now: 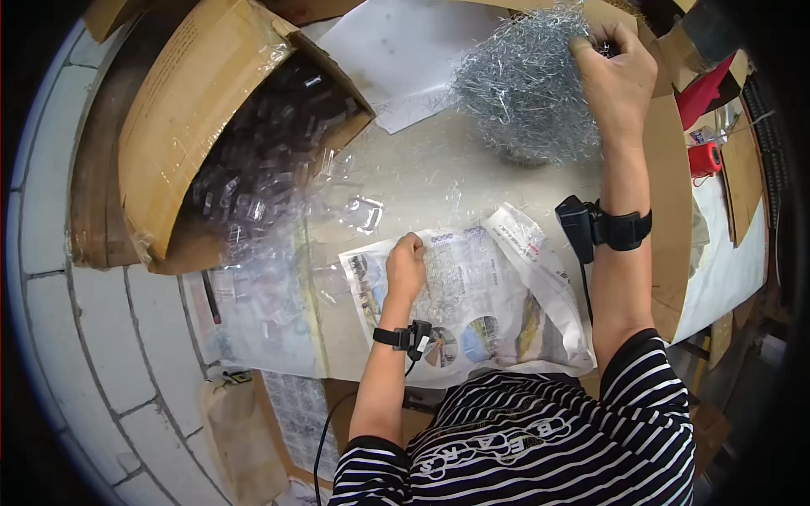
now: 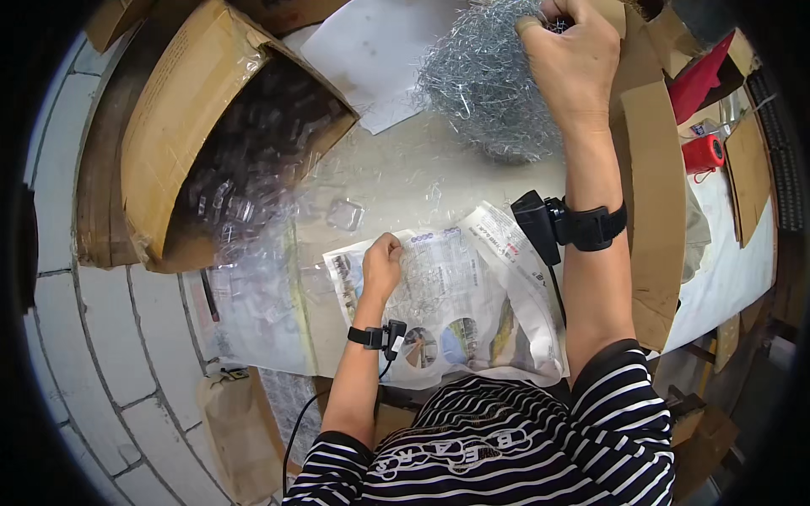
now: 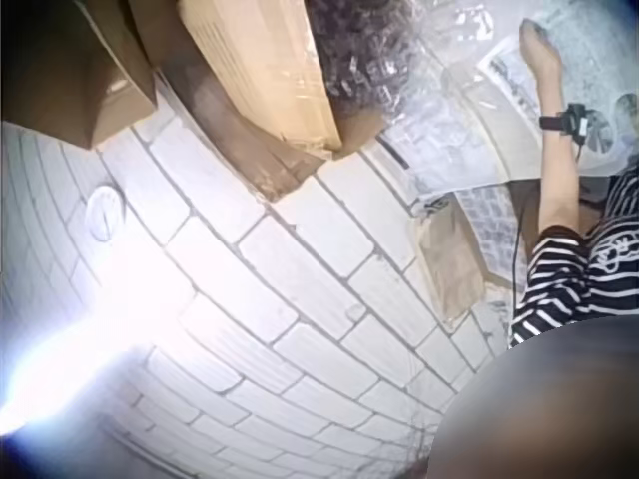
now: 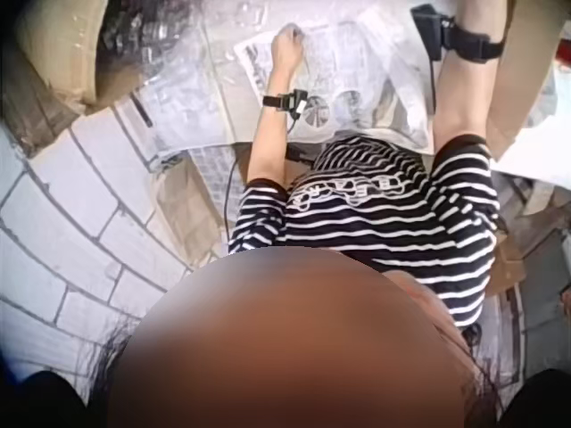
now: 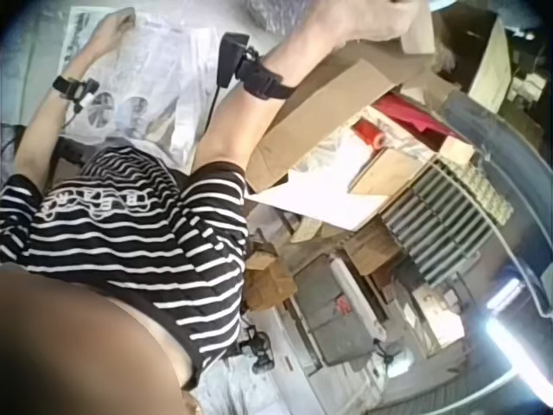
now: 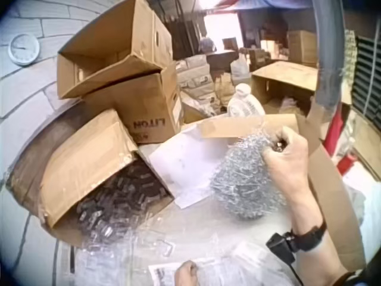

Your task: Package metal shavings into small plastic bags and organize them in a box.

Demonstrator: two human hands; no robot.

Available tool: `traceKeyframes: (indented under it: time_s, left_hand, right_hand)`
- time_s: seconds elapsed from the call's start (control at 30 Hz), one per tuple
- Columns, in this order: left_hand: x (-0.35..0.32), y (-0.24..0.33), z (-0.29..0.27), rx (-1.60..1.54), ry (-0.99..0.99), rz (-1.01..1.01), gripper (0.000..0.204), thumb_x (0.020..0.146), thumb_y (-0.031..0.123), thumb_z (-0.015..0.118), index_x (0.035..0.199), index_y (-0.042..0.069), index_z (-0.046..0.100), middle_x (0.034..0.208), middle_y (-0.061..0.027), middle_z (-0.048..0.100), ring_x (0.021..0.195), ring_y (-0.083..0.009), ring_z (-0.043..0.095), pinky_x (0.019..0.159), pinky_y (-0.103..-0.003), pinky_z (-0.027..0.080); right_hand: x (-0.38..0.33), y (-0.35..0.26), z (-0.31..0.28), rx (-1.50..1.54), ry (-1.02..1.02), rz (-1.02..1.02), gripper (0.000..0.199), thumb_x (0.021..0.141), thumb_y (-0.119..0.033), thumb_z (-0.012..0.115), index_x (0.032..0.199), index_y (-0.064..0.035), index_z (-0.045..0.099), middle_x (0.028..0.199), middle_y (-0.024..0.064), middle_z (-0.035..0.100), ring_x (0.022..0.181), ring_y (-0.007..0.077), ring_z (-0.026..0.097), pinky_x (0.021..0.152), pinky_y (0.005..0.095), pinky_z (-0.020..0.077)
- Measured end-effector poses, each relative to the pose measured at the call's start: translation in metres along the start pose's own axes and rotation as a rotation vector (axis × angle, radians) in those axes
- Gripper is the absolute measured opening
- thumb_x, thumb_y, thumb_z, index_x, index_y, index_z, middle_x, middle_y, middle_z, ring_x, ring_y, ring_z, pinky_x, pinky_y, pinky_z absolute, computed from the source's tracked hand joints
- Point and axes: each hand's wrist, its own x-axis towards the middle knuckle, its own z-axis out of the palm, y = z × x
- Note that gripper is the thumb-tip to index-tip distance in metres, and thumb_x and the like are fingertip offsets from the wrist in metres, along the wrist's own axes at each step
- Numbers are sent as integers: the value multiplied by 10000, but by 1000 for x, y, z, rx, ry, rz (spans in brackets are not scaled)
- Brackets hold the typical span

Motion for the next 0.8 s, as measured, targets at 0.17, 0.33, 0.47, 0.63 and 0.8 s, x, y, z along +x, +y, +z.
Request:
traceKeyframes:
  time_s: [0.17,0.33,0.47,0.63,0.8]
  left_hand:
    - [-3,-14,18,-31,-53,66,138,787,35,614,923,13,623,827,-176,636,810,-345,622,703,-401,486]
    - [-15,-9,29,242,-47,134,151,729,-23,595,879,-12,605,876,-187,599,826,-369,602,744,-434,491]
    - [-16,5,30,422,-77,175,148,725,-37,534,850,2,603,886,-175,595,873,-356,595,729,-432,486]
    - [-8,-3,-1,30,46,99,116,758,-6,540,866,5,580,808,-134,595,764,-297,601,659,-380,482]
    - [-28,-33,-58,-651,120,-178,51,836,19,509,815,53,541,710,9,521,639,-73,495,568,-225,424]
  right_hand:
    - [0,1,3,-10,11,30,133,720,-85,677,804,11,638,703,-28,588,639,36,491,605,192,412]
    - [-2,4,-3,-26,-6,13,132,720,-77,682,803,15,635,692,-33,575,631,34,483,593,190,405]
    - [-4,6,-4,37,-28,27,124,720,-69,684,794,13,628,684,-37,558,625,34,471,573,189,394]
    - [-5,3,-13,-29,-43,-8,130,725,-79,685,804,6,626,688,-34,552,636,35,464,579,189,389]
    - [-12,-15,-14,-119,-51,-74,219,697,-150,644,825,26,619,654,67,573,617,95,494,621,255,443]
